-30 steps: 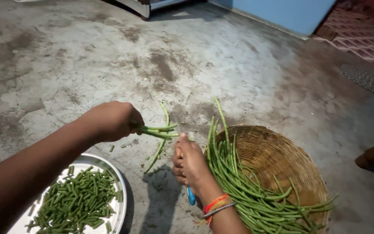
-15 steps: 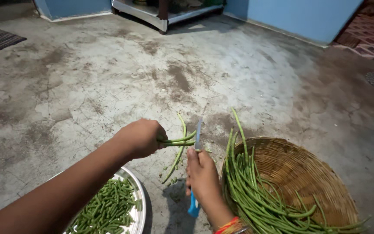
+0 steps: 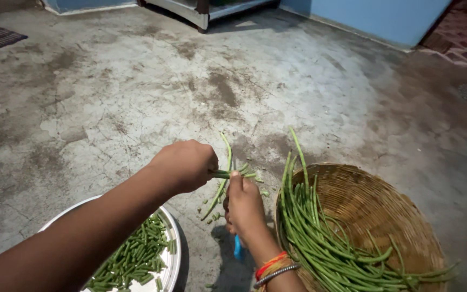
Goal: The person snaps the ends off long green beans by hand and then uses a small knife to cut them into short pieces over a metal plate. The cut pieces accumulate on the plate while whole beans remain in a woven basket.
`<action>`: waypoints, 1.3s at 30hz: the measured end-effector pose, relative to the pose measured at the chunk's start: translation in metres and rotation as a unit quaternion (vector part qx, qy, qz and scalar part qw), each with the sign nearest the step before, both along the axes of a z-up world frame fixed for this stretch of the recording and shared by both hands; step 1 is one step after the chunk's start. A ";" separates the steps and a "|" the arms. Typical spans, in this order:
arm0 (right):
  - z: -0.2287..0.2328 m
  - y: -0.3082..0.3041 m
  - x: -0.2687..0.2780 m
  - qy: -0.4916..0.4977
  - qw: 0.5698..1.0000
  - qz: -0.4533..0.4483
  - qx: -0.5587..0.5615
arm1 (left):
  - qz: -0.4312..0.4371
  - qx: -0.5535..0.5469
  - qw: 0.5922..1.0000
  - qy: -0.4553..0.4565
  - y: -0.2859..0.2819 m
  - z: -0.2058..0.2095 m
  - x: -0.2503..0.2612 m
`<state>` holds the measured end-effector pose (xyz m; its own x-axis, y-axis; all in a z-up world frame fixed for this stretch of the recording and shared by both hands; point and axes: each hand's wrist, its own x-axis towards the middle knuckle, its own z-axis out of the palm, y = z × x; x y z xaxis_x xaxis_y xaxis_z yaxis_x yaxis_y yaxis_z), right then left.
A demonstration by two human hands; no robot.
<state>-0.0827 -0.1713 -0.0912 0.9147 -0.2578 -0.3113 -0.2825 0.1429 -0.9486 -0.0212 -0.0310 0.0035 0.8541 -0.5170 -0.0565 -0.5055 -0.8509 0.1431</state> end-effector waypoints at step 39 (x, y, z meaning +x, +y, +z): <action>0.114 0.025 -0.040 -0.156 0.962 0.018 -0.221 | 0.096 -0.439 0.811 0.374 0.060 0.052 -0.031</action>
